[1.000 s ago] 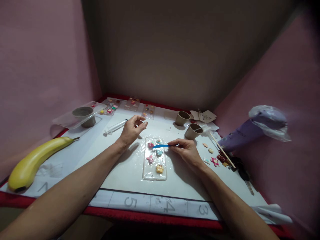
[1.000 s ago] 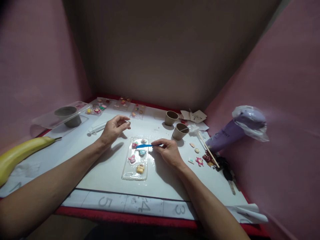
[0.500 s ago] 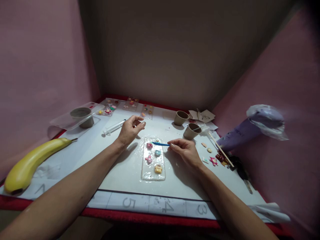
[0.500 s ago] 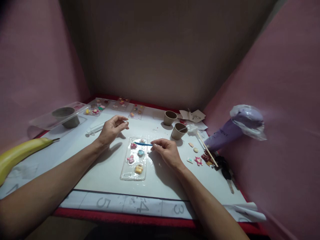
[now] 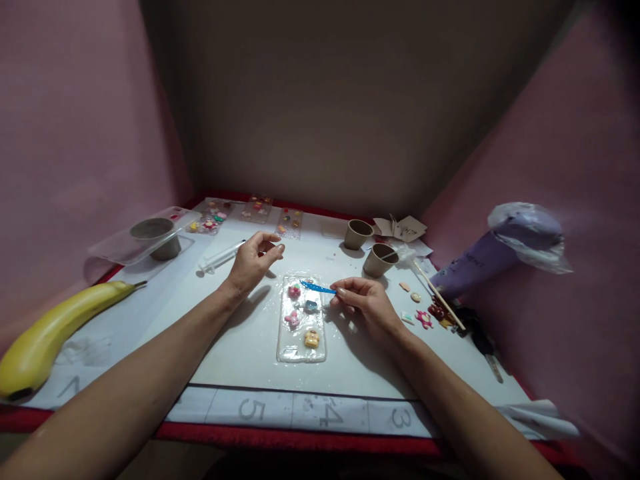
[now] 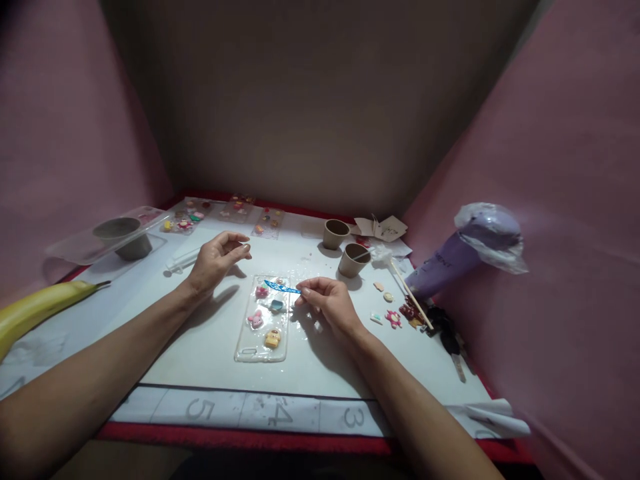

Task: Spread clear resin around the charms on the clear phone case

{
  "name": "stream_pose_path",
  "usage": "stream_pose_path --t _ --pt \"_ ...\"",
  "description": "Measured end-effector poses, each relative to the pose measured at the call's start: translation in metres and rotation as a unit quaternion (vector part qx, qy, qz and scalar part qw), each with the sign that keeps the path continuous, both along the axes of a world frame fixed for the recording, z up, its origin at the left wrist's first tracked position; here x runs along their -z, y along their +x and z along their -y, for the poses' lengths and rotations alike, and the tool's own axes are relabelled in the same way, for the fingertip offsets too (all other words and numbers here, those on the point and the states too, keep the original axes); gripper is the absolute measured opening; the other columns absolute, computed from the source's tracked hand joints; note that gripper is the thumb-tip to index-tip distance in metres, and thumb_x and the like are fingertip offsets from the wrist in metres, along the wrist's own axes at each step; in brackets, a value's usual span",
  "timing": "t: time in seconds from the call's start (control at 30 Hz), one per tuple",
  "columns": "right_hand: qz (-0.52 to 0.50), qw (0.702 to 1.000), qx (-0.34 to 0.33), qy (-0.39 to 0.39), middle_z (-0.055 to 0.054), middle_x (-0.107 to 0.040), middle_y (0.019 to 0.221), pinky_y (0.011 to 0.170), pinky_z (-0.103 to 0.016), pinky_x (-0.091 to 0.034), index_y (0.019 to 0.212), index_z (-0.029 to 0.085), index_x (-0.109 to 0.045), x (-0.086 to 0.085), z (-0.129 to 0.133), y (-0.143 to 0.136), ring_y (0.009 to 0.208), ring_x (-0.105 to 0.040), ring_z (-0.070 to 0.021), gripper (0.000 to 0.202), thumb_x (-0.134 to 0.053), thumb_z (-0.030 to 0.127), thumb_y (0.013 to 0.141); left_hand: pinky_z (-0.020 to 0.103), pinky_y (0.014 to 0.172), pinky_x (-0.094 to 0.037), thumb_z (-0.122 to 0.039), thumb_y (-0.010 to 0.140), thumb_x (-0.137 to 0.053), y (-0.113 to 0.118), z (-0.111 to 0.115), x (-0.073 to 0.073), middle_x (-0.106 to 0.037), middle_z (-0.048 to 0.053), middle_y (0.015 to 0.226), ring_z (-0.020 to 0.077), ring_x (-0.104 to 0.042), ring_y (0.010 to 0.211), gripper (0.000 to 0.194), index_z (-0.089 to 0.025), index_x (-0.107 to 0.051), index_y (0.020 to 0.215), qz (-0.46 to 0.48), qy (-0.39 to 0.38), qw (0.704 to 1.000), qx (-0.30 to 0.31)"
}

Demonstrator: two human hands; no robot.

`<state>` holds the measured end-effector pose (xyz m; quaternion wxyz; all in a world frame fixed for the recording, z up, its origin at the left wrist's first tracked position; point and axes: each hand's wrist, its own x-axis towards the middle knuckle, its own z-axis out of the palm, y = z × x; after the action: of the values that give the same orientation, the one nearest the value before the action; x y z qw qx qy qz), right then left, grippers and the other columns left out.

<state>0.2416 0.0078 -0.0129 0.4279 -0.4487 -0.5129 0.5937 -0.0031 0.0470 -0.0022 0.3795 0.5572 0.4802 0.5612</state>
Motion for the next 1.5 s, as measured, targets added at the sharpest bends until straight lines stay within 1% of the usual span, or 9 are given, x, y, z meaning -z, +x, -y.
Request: stream_pose_path --t 0.33,0.5,0.73,0.8,0.93,1.03,1.23,1.33,1.5 --pt "0.023 1.000 0.009 0.016 -0.003 -0.070 0.064 0.052 -0.025 -0.041 0.084 0.016 -0.072 -0.003 0.002 -0.001 0.053 -0.057 -0.0108 0.027 -0.078 0.036 0.066 0.024 0.044 -0.052 -0.041 0.070 -0.070 0.000 0.000 -0.002 -0.060 0.003 0.077 0.0213 -0.064 0.079 0.036 -0.018 -0.059 0.095 0.005 -0.009 1.000 -0.003" --pt "0.013 0.995 0.057 0.081 -0.004 -0.073 0.071 0.058 -0.027 -0.045 0.086 0.018 -0.074 -0.005 0.003 -0.001 0.065 -0.065 -0.0149 0.023 -0.076 0.034 0.070 0.026 0.043 -0.053 -0.041 0.071 -0.069 0.000 -0.001 -0.001 -0.059 0.003 0.076 0.0220 -0.064 0.079 0.036 -0.018 -0.059 0.096 0.006 -0.006 1.000 -0.003" --pt "0.059 0.977 0.052 0.199 -0.004 -0.074 0.079 0.069 -0.032 -0.051 0.095 0.021 -0.074 0.003 0.003 -0.001 0.076 -0.067 -0.0174 0.019 -0.066 0.027 0.079 0.023 0.042 -0.049 -0.041 0.070 -0.068 -0.003 -0.001 -0.002 -0.061 0.004 0.078 0.0215 -0.064 0.078 0.036 -0.017 -0.059 0.095 0.014 0.000 0.999 -0.040" --pt "0.092 0.965 0.056 0.237 -0.003 -0.072 0.080 0.071 -0.033 -0.051 0.096 0.022 -0.072 0.005 0.004 0.000 0.076 -0.067 -0.0172 0.017 -0.061 0.026 0.084 0.024 0.045 -0.049 -0.040 0.070 -0.068 -0.003 -0.003 -0.002 -0.062 0.003 0.076 0.0202 -0.064 0.076 0.034 -0.017 -0.059 0.093 0.021 0.009 0.998 -0.051" --pt "0.156 0.940 0.062 0.297 -0.004 -0.071 0.081 0.073 -0.034 -0.051 0.094 0.022 -0.069 0.004 0.008 0.000 0.076 -0.066 -0.0186 0.014 -0.057 0.025 0.089 0.029 0.064 -0.053 -0.036 0.070 -0.067 -0.005 -0.005 -0.003 -0.063 0.001 0.071 0.0158 -0.063 0.070 0.026 -0.017 -0.059 0.086 0.023 0.040 0.997 -0.069" --pt "0.184 0.927 0.061 0.321 -0.004 -0.071 0.080 0.071 -0.035 -0.051 0.093 0.023 -0.066 0.002 0.010 0.000 0.074 -0.067 -0.0195 0.011 -0.057 0.026 0.090 0.031 0.066 -0.052 -0.035 0.071 -0.067 -0.007 -0.005 -0.003 -0.064 0.000 0.070 0.0168 -0.064 0.071 0.025 -0.018 -0.060 0.087 0.017 0.039 0.996 -0.075" --pt "0.197 0.935 0.060 0.288 -0.003 -0.071 0.076 0.070 -0.033 -0.049 0.092 0.022 -0.061 0.002 0.011 -0.002 0.070 -0.067 -0.0187 0.006 -0.059 0.026 0.088 0.031 0.072 -0.051 -0.033 0.073 -0.067 -0.009 -0.006 0.001 -0.064 0.000 0.073 0.0164 -0.064 0.072 0.020 -0.019 -0.061 0.087 0.011 0.051 0.995 -0.081" --pt "0.136 0.962 0.055 0.229 -0.002 -0.071 0.075 0.070 -0.030 -0.047 0.090 0.021 -0.060 0.002 0.008 -0.002 0.072 -0.066 -0.0170 0.011 -0.060 0.032 0.088 0.031 0.073 -0.050 -0.033 0.073 -0.067 -0.009 -0.007 0.004 -0.065 0.000 0.078 0.0163 -0.064 0.073 0.019 -0.019 -0.062 0.084 0.007 0.062 0.995 -0.078" --pt "0.025 0.992 0.028 0.121 -0.001 -0.072 0.068 0.055 -0.025 -0.038 0.088 0.020 -0.058 -0.003 0.005 -0.003 0.057 -0.056 -0.0122 0.023 -0.063 0.042 0.085 0.031 0.076 -0.046 -0.033 0.074 -0.067 -0.006 -0.001 -0.002 -0.068 0.002 0.080 0.0178 -0.062 0.079 0.015 -0.020 -0.066 0.082 -0.081 0.083 0.989 -0.094"
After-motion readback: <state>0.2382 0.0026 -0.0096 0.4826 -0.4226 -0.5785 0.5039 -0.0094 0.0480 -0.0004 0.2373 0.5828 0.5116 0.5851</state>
